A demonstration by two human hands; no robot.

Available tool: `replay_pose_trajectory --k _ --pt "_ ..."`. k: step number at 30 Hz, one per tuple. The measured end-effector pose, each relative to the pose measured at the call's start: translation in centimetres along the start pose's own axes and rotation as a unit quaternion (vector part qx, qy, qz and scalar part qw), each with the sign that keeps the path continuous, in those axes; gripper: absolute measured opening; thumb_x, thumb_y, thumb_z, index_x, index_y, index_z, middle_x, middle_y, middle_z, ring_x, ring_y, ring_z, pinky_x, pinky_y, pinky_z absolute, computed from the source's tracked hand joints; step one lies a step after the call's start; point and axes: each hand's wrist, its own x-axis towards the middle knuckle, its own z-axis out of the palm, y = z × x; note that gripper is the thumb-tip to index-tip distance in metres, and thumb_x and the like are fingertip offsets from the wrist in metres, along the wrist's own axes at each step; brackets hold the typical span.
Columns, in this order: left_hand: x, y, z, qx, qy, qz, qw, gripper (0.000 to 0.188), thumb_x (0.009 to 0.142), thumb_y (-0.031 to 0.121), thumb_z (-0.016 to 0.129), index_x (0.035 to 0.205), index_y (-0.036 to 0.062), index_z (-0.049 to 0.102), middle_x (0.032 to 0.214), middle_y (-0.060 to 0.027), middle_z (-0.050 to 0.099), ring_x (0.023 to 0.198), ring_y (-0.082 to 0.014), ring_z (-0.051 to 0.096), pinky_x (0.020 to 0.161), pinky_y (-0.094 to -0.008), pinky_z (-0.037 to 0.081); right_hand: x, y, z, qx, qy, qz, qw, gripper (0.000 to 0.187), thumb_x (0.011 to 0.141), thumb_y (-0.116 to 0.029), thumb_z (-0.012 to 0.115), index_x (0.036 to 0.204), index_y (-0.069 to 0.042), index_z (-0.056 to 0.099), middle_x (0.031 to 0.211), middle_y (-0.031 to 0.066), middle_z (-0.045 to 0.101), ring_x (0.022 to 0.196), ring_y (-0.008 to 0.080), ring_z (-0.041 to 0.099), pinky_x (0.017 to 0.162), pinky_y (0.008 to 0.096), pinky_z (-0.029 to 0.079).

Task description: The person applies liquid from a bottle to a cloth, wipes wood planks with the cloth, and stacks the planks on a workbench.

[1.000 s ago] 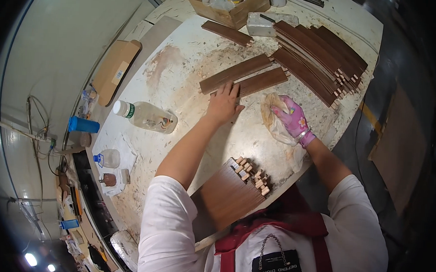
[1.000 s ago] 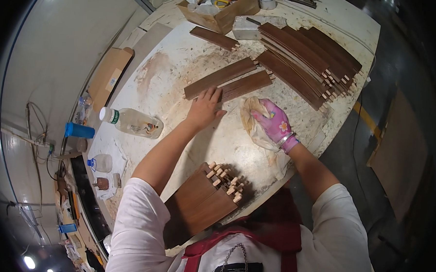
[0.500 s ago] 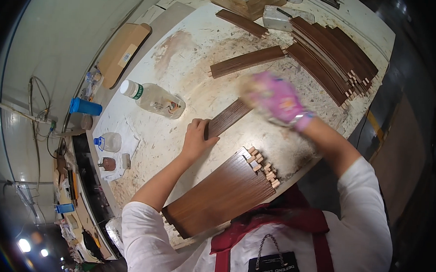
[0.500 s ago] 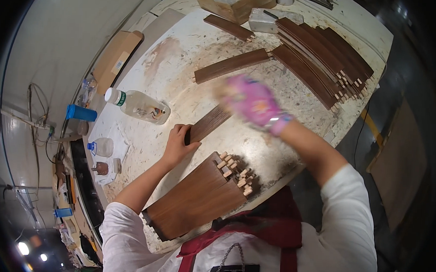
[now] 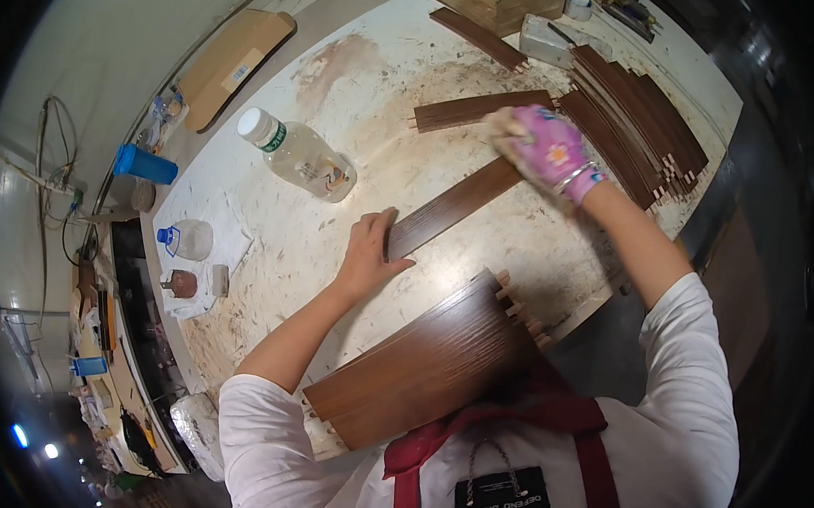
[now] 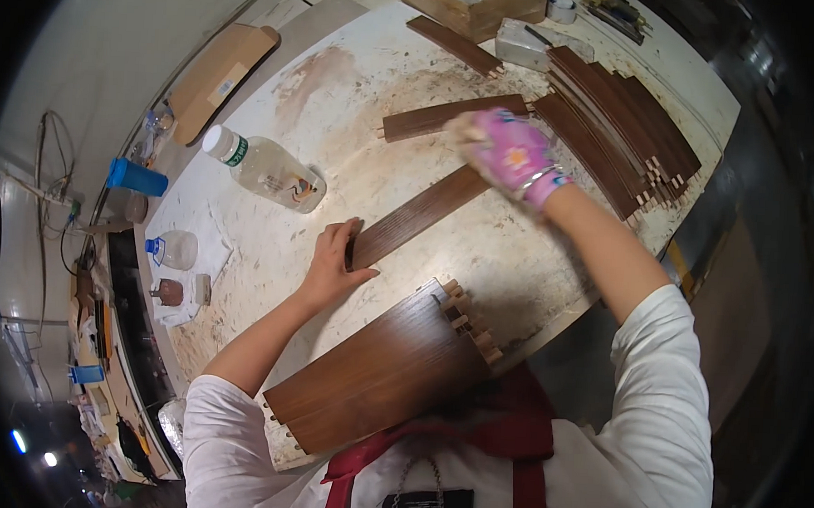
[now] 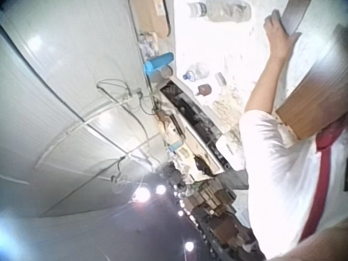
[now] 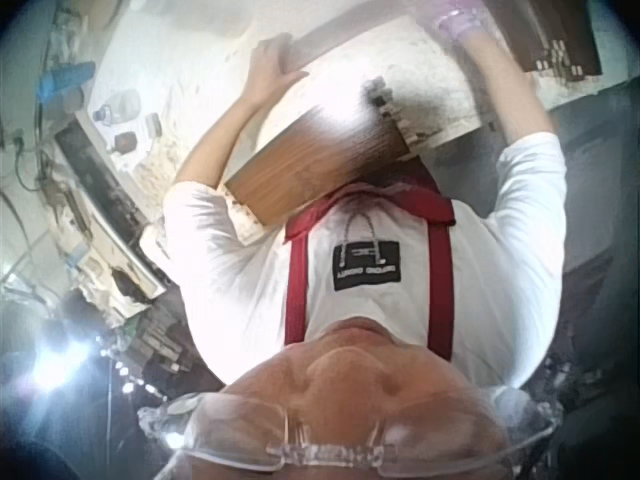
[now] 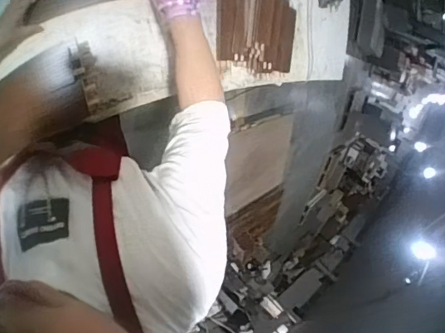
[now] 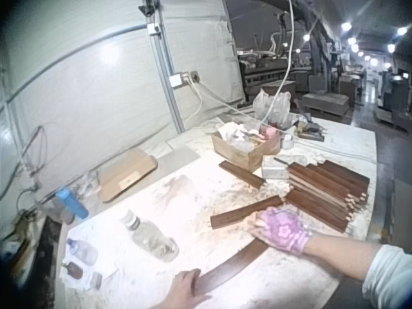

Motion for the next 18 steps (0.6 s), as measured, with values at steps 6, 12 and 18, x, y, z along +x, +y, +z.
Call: replay_pose_trajectory --k 6,12,18 --pt "-0.6 0.0 -0.9 -0.056 -0.009 -0.075 0.996 0.082 0.065 0.014 0.078 0.133 0.001 0.035 0.099 -0.0158 0.051 0.092 -0.0311 0.048 0.086 -0.0394 0.04 -1.7 -1.0 9.4 -0.036 -0.103 -0.163 0.98 0.035 0.088 -0.044 0.049 0.103 -0.014 0.059 0.089 0.0127 0.06 0.084 0.028 0.061 0.073 0.0375 0.05" --pt "-1.2 -0.7 -0.2 -0.131 0.014 -0.065 0.989 0.09 0.069 0.012 0.076 0.141 0.0041 0.024 0.11 -0.0159 0.052 0.097 -0.0271 0.049 0.085 -0.0348 0.044 0.5 0.8 3.7 0.187 -0.028 -0.003 0.982 0.019 0.089 -0.023 0.052 0.096 -0.007 0.058 0.098 0.0134 0.062 0.084 0.0239 0.061 0.076 0.0353 0.053" --pt "-1.4 -0.8 -0.7 -0.083 0.03 -0.043 0.995 0.091 0.068 0.012 0.076 0.142 0.0048 0.024 0.111 -0.0147 0.053 0.098 -0.0259 0.051 0.084 -0.0337 0.045 -1.2 -9.2 9.2 -0.021 -0.16 -0.293 0.942 0.031 0.088 -0.035 0.046 0.087 -0.006 0.058 0.088 0.0126 0.061 0.079 0.0246 0.06 0.075 0.0374 0.05"
